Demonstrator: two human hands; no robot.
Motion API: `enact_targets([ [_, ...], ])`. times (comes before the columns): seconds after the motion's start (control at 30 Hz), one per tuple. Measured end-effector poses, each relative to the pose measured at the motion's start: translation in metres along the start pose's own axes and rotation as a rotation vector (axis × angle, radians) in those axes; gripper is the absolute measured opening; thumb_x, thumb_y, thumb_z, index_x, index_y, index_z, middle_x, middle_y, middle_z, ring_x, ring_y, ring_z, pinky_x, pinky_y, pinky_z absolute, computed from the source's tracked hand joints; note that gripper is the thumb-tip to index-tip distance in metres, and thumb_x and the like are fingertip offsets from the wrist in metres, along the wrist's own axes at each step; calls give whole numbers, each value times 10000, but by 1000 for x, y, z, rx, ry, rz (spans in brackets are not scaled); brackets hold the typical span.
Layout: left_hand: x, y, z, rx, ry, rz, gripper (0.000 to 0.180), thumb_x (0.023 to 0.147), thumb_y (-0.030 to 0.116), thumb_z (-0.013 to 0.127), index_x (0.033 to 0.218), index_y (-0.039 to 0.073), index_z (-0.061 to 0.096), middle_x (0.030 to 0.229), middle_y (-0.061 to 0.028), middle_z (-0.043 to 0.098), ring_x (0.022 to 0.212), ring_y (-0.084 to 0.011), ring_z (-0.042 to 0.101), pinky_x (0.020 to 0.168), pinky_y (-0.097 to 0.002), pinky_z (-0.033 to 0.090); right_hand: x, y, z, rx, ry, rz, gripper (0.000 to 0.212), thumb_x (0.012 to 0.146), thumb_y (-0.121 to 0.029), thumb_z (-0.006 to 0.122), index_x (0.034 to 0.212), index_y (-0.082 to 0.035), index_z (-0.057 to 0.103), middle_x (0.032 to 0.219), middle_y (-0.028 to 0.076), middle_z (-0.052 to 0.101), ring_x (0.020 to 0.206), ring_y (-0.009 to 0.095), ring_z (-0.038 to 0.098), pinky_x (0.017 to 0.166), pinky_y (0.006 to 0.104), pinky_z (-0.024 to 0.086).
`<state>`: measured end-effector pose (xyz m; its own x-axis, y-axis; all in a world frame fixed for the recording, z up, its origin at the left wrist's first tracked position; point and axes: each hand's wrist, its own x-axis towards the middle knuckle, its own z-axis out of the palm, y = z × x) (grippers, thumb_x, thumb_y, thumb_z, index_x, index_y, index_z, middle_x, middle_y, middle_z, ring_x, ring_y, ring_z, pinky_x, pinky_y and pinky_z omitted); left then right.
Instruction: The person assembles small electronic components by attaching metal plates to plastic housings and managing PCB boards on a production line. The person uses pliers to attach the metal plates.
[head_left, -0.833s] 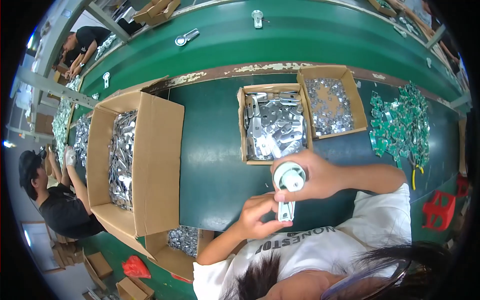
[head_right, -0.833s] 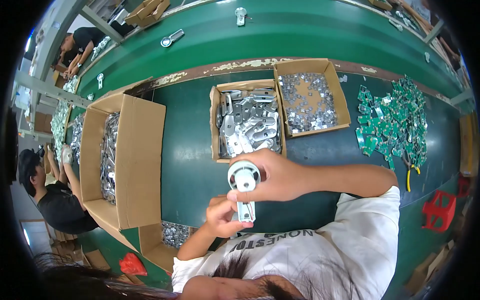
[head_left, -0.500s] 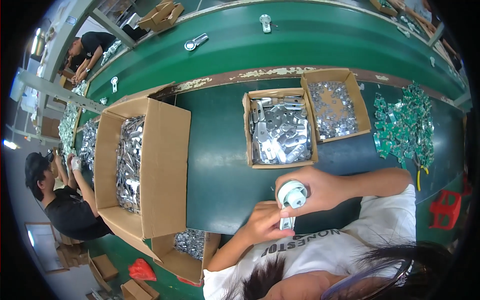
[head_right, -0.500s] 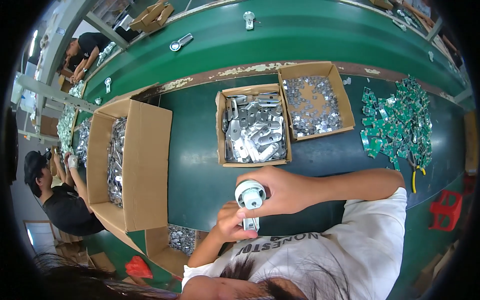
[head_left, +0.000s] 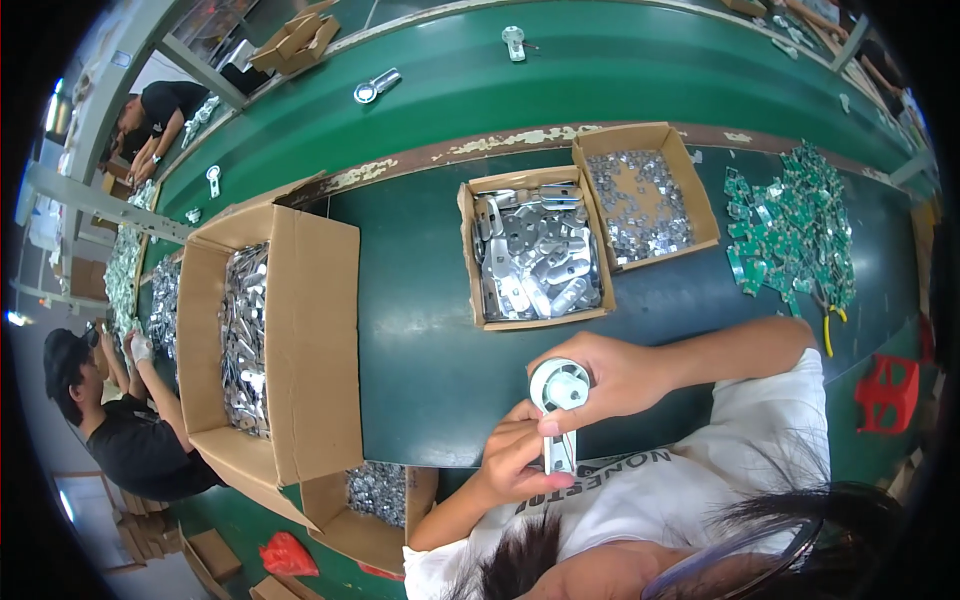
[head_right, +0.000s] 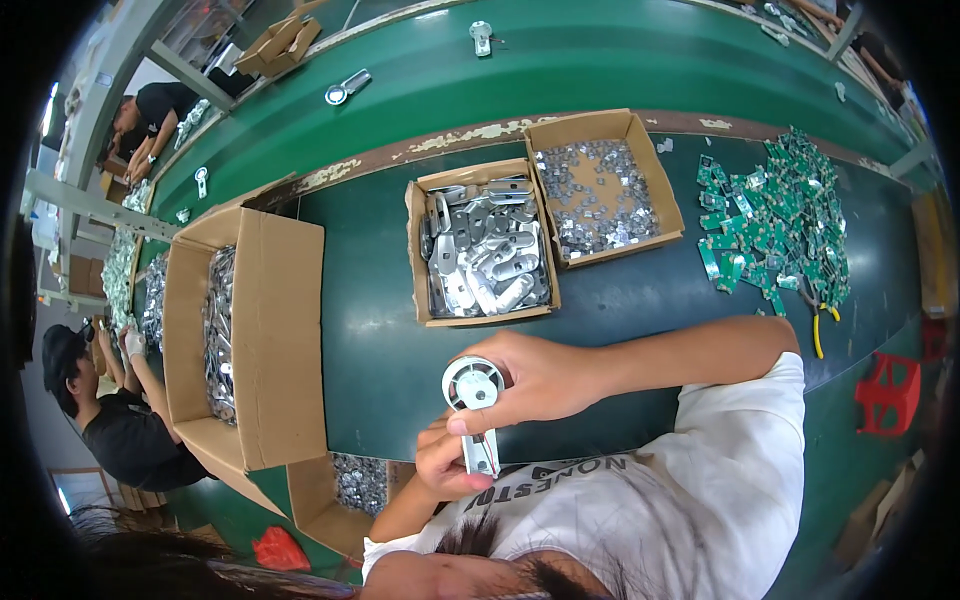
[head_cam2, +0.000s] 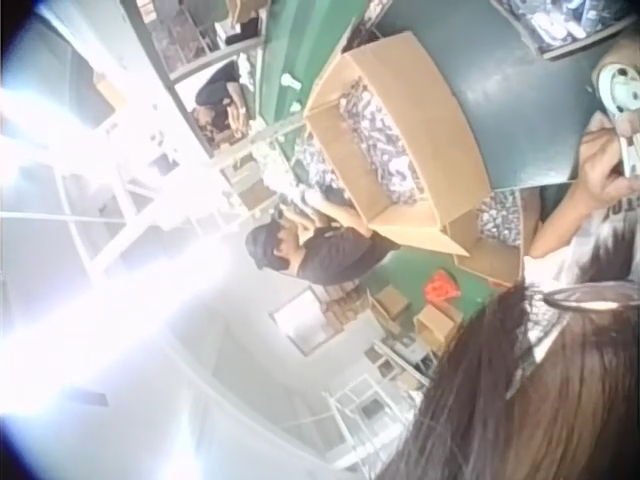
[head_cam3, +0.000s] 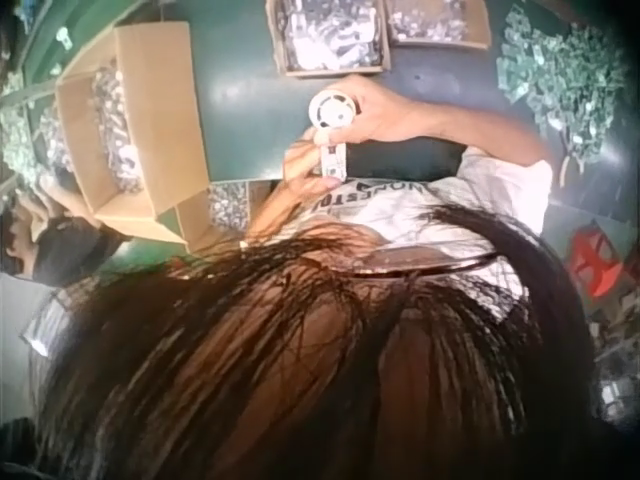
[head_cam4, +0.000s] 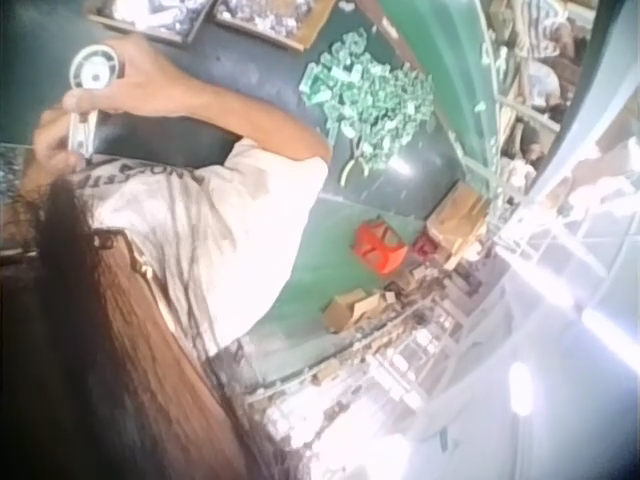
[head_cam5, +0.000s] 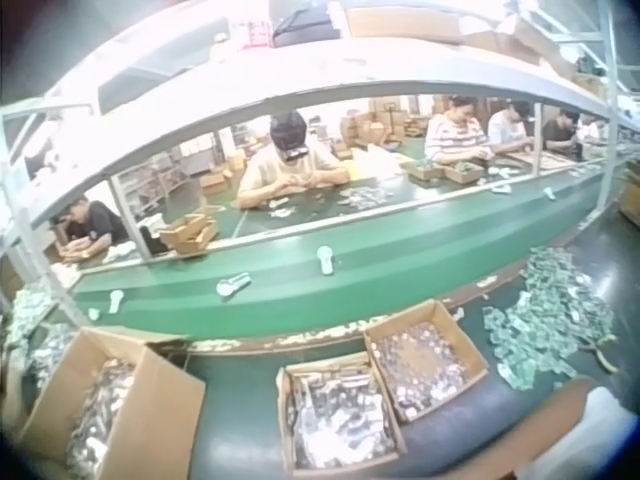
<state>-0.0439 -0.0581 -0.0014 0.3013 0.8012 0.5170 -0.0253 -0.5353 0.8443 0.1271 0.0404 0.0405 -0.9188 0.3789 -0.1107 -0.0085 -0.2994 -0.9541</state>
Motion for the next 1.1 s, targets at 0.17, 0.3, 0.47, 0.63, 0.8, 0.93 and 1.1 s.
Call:
enact_targets([
  [0.17,-18,-7,7,-141,138,-368,358,751,300,755,862,6,583,730,-63,595,605,-172,540,600,-272,433,1,-10,-16,-259,199,-47,244,836,-205,700,949,-59,541,788,-32,533,707,38,490,586,224,413],
  [0.3,-10,-9,-6,-216,122,-414,577,718,246,793,1155,6,503,713,-12,579,602,-76,520,545,-211,396,21,-55,-73,-407,611,-218,240,852,-179,652,1037,-99,521,780,-18,563,639,46,539,475,193,414],
  [0.47,-10,-17,-26,653,151,-203,256,700,53,749,927,23,633,637,-58,590,486,-174,531,460,-280,416,31,-85,-284,-588,981,52,381,789,-337,697,953,-55,501,675,0,539,489,55,425,407,215,346],
  [0.63,-11,-29,-27,813,259,-138,83,741,-25,676,804,15,642,663,-74,628,475,-188,551,443,-284,417,48,-72,-396,-664,1198,314,416,791,-326,687,1046,-62,492,685,72,564,461,101,470,361,260,345],
  [0.8,-18,-34,-29,754,248,-223,77,751,-33,661,809,14,644,679,-83,638,475,-189,547,444,-285,414,33,-56,-381,-1376,1447,-172,490,846,-247,631,1277,-118,440,1028,190,535,821,283,581,737,397,492],
  [0.93,-24,-29,-33,831,309,-363,94,770,-1,641,863,5,633,743,-104,627,580,-222,537,533,-313,432,-33,-58,-162,-1602,1060,-473,320,826,-86,599,1144,-74,565,1160,187,467,909,309,543,778,379,457],
  [1.1,-12,-35,-31,850,221,-194,357,752,157,665,1055,6,551,1040,-137,553,946,-325,511,844,-436,407,-159,33,-43,-1859,640,-499,283,726,-58,640,1009,-75,629,911,102,615,840,265,591,703,373,487],
])
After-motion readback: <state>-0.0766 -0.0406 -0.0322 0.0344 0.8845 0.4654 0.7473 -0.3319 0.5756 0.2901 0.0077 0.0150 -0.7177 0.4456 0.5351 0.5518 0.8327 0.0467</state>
